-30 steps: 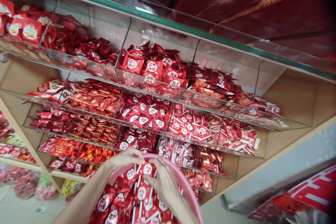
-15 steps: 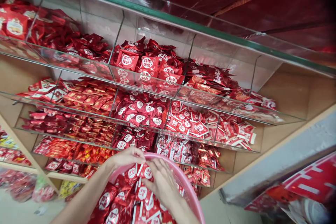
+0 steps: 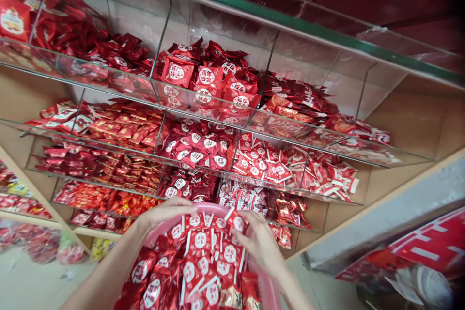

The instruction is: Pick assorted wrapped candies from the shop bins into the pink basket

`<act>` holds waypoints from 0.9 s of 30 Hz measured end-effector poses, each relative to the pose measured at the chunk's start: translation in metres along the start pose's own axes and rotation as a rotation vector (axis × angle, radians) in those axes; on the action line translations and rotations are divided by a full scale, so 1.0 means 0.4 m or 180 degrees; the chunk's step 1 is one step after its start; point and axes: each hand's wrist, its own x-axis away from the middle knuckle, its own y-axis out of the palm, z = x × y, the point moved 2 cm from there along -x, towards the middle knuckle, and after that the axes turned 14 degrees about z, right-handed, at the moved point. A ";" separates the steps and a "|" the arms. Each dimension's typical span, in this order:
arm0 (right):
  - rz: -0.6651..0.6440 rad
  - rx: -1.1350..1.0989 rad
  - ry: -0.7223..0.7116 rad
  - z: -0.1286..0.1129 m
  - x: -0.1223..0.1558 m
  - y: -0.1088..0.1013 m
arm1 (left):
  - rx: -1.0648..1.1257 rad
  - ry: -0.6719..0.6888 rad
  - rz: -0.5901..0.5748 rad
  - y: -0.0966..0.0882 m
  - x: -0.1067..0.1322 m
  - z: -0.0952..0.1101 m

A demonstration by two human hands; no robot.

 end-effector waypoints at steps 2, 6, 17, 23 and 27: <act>0.0128 0.0041 0.0185 0.051 0.004 -0.032 | -0.0010 -0.0018 0.0056 -0.010 0.008 0.001; 0.0121 0.0052 0.0334 0.088 0.023 -0.037 | -0.0055 0.0000 0.0091 -0.020 0.013 0.006; -0.0609 0.0295 0.0575 0.009 0.052 -0.010 | -0.0097 -0.0029 0.0120 -0.015 0.005 -0.007; -0.0830 0.0537 0.0435 0.019 0.054 -0.012 | -0.0007 -0.0102 -0.0073 -0.020 0.008 -0.016; -0.0829 0.0817 0.0371 -0.008 0.032 0.020 | -0.0075 0.0056 -0.0131 -0.019 0.009 -0.012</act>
